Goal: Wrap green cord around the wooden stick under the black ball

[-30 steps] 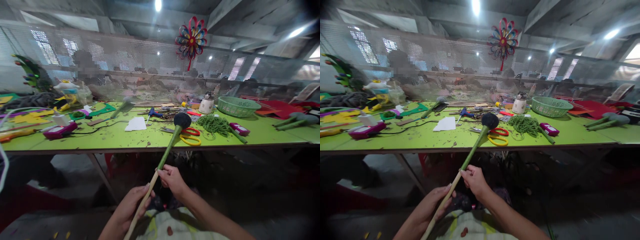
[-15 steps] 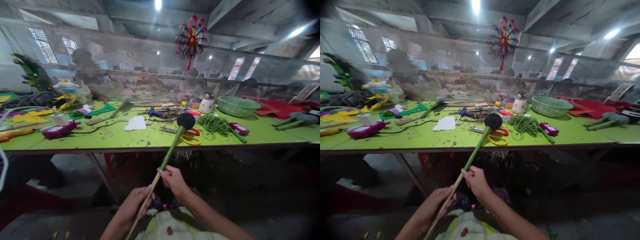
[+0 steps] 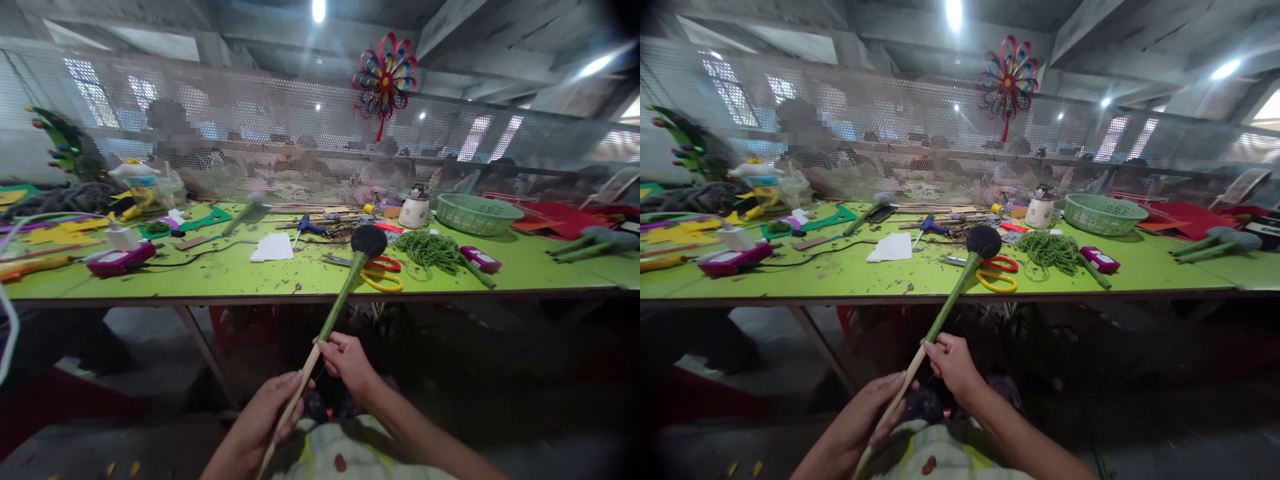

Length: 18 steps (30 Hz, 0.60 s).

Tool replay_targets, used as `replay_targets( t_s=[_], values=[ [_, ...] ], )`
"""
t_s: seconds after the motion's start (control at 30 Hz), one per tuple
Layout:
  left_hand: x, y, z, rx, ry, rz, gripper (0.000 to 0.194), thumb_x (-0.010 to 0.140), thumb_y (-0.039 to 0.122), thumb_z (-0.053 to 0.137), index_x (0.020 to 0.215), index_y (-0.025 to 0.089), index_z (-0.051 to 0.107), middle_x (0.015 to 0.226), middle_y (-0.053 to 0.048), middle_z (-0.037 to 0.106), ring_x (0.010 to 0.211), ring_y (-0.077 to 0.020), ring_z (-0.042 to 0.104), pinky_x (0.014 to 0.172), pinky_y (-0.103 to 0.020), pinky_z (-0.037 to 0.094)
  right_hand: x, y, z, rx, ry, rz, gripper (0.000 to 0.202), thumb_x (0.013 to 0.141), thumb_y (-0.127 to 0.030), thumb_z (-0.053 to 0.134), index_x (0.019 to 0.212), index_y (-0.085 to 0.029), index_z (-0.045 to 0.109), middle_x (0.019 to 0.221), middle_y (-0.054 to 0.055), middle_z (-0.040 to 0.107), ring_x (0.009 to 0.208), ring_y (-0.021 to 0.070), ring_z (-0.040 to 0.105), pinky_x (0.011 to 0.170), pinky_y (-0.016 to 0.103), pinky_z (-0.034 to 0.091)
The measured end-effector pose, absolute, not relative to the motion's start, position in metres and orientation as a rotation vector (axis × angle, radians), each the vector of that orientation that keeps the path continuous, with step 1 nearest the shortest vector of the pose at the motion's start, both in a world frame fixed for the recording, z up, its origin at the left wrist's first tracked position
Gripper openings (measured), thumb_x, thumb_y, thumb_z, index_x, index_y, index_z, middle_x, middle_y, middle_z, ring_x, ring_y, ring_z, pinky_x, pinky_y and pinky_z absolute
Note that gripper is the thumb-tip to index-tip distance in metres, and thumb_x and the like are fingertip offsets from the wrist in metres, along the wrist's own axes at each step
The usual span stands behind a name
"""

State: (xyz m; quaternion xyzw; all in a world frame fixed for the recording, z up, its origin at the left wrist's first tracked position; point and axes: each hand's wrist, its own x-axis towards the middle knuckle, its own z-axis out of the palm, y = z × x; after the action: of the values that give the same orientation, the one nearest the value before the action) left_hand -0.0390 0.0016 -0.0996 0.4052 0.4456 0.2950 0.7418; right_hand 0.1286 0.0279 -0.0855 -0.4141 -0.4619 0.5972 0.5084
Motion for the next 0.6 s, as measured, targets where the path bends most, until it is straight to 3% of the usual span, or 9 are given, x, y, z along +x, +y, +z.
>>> replay_targets(
  t_s=[0.17, 0.33, 0.43, 0.53, 0.6],
  values=[
    [-0.034, -0.001, -0.093, 1.149, 1.181, 0.848, 0.040, 0.068, 0.053, 0.066, 0.069, 0.014, 0.058, 0.046, 0.007, 0.045, 0.039, -0.0048, 0.038, 0.038, -0.015, 0.026, 0.126, 0.030, -0.088, -1.018, -1.112, 1.389, 0.034, 0.074, -0.046, 0.065, 0.069, -0.013, 0.056, 0.043, -0.010, 0.032, 0.038, 0.0041, 0.024, 0.039, 0.021, 0.017],
    [-0.040, 0.003, -0.089, 0.877, 0.944, 0.653, 0.041, 0.076, 0.053, 0.057, 0.071, 0.013, 0.059, 0.044, 0.008, 0.041, 0.030, -0.0022, 0.026, 0.032, -0.016, 0.015, 0.127, 0.029, -0.085, -0.956, -1.102, 1.468, 0.033, 0.073, -0.045, 0.066, 0.074, -0.013, 0.058, 0.043, -0.011, 0.030, 0.038, 0.0038, 0.022, 0.039, 0.021, 0.016],
    [-0.042, 0.007, -0.095, 0.795, 0.830, 0.589, 0.039, 0.077, 0.051, 0.057, 0.072, 0.012, 0.059, 0.043, 0.008, 0.040, 0.029, -0.0020, 0.024, 0.031, -0.016, 0.014, 0.128, 0.028, -0.084, -0.956, -1.100, 1.476, 0.032, 0.073, -0.044, 0.067, 0.074, -0.013, 0.058, 0.043, -0.011, 0.031, 0.038, 0.0036, 0.023, 0.039, 0.021, 0.016],
    [-0.040, 0.007, -0.099, 0.937, 1.016, 0.648, 0.039, 0.077, 0.053, 0.055, 0.076, 0.014, 0.061, 0.044, 0.006, 0.045, 0.031, -0.0050, 0.033, 0.033, -0.016, 0.021, 0.127, 0.030, -0.087, -0.968, -1.092, 1.453, 0.031, 0.072, -0.043, 0.067, 0.070, -0.013, 0.056, 0.043, -0.011, 0.031, 0.038, 0.0035, 0.022, 0.039, 0.021, 0.016],
    [-0.040, 0.005, -0.098, 1.186, 1.210, 0.791, 0.035, 0.076, 0.050, 0.059, 0.081, 0.016, 0.064, 0.053, 0.002, 0.055, 0.043, -0.0097, 0.048, 0.040, -0.018, 0.034, 0.125, 0.031, -0.089, -0.983, -1.085, 1.432, 0.031, 0.073, -0.043, 0.066, 0.071, -0.013, 0.056, 0.043, -0.011, 0.030, 0.038, 0.0036, 0.022, 0.038, 0.021, 0.016]
  ],
)
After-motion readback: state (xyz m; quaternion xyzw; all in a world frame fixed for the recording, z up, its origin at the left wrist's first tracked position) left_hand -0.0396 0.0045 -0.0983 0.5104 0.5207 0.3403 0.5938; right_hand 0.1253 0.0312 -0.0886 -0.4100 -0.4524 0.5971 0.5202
